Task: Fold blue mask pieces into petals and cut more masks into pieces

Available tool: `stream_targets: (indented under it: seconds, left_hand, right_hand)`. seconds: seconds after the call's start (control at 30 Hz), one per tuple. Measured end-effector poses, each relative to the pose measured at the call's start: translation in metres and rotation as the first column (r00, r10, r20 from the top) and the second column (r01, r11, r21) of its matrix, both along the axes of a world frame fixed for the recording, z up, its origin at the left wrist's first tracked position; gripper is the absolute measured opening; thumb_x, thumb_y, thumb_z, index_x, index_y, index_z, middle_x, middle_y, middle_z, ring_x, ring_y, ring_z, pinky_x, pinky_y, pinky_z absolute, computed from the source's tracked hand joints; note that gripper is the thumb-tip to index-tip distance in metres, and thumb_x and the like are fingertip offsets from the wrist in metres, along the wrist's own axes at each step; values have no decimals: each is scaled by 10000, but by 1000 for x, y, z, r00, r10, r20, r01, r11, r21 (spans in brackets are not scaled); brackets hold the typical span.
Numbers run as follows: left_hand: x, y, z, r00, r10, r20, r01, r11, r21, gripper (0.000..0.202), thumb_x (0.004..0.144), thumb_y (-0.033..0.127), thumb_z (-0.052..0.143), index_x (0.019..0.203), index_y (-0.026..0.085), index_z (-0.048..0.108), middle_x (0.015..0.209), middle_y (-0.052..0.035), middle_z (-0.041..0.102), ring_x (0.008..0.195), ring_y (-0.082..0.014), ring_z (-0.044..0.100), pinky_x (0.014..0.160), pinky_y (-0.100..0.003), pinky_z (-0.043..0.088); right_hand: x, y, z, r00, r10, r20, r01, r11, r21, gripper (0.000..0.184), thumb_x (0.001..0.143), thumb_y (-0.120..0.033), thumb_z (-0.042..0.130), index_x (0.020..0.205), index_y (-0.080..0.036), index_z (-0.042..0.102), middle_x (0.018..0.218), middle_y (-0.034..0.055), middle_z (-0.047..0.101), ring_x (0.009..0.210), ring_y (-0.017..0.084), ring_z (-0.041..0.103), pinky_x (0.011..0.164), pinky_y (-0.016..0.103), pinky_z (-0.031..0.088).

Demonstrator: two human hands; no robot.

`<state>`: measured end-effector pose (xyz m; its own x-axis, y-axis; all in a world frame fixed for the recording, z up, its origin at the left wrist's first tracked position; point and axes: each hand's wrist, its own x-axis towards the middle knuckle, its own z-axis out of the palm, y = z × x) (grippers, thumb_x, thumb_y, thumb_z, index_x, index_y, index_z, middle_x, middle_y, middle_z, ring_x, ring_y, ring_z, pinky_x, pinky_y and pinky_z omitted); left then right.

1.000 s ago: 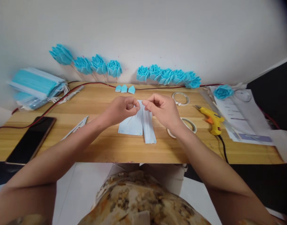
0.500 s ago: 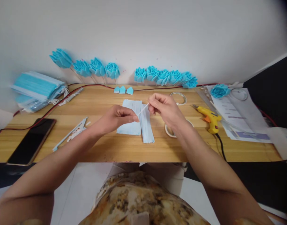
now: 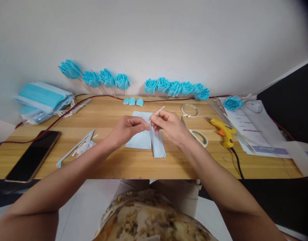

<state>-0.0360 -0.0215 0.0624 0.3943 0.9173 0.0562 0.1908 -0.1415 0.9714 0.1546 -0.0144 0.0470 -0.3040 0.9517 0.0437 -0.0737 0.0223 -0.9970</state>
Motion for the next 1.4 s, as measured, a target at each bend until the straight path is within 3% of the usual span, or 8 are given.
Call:
stream_targets:
  seconds: [0.23, 0.43, 0.5, 0.57, 0.63, 0.7, 0.93, 1.4]
  left_hand:
    - [-9, -10, -3, 991, -24, -133, 41, 992, 123, 292, 843, 393, 636, 688, 155, 705, 603, -2, 577, 562, -109, 434, 530, -256, 312]
    - [-60, -4, -8, 888, 128, -441, -34, 976, 216, 356, 875, 451, 576, 697, 161, 681, 657, -27, 625, 621, -142, 516, 565, -263, 364]
    - [-95, 15, -10, 701, 384, -601, -205, 916, 346, 358, 876, 444, 535, 710, 161, 678, 678, -46, 636, 651, -173, 555, 592, -282, 372]
    - [-133, 39, -15, 364, 550, -751, -310, 832, 460, 348, 885, 418, 498, 781, 158, 705, 730, -84, 670, 721, -230, 610, 632, -313, 381]
    - [-165, 60, -23, 81, 580, -810, -360, 775, 519, 368, 904, 393, 452, 885, 157, 733, 846, -134, 714, 868, -305, 656, 694, -338, 417]
    - [-186, 77, -33, -35, 539, -842, -362, 778, 513, 413, 922, 402, 418, 974, 152, 743, 970, -175, 732, 985, -357, 657, 762, -371, 448]
    - [-192, 94, -51, -141, 414, -899, -305, 846, 438, 523, 937, 367, 320, 1108, 76, 720, 1148, -264, 712, 1062, -403, 640, 807, -413, 475]
    - [-190, 101, -49, -54, 518, -854, -313, 803, 507, 544, 900, 493, 422, 1244, 147, 661, 1216, -205, 697, 1117, -383, 626, 850, -397, 461]
  right_hand:
    - [6, -1, 6, 993, 6, -116, -19, 994, -111, 404, 698, -529, 841, 662, -185, 630, 651, -23, 602, 559, 77, 504, 494, 213, 407]
    - [47, 9, 16, 935, -281, -215, 277, 960, -51, 398, 622, -461, 916, 688, -215, 610, 679, -40, 569, 608, 85, 511, 500, 198, 425]
    - [59, 7, 14, 946, -287, -148, 287, 958, -25, 375, 664, -480, 893, 696, -215, 628, 697, -26, 584, 602, 90, 514, 508, 213, 444]
    - [63, 3, 7, 956, -282, -87, 281, 959, -19, 371, 683, -515, 872, 719, -215, 656, 708, -12, 600, 603, 101, 531, 513, 230, 455]
    - [62, 1, -5, 953, -300, -51, 300, 954, -9, 380, 690, -546, 853, 730, -217, 666, 713, -3, 612, 599, 109, 539, 522, 249, 467]
    - [58, 0, -20, 947, -321, -33, 321, 947, -1, 387, 699, -564, 834, 722, -219, 660, 717, 4, 621, 588, 113, 536, 530, 265, 476]
    - [60, 4, -43, 938, -343, -44, 341, 939, -45, 375, 652, -544, 858, 704, -218, 680, 693, 4, 623, 583, 110, 525, 523, 258, 467]
    - [63, 6, -41, 931, -360, -61, 356, 932, -69, 360, 643, -531, 866, 708, -219, 698, 659, -5, 614, 561, 101, 512, 506, 246, 444]
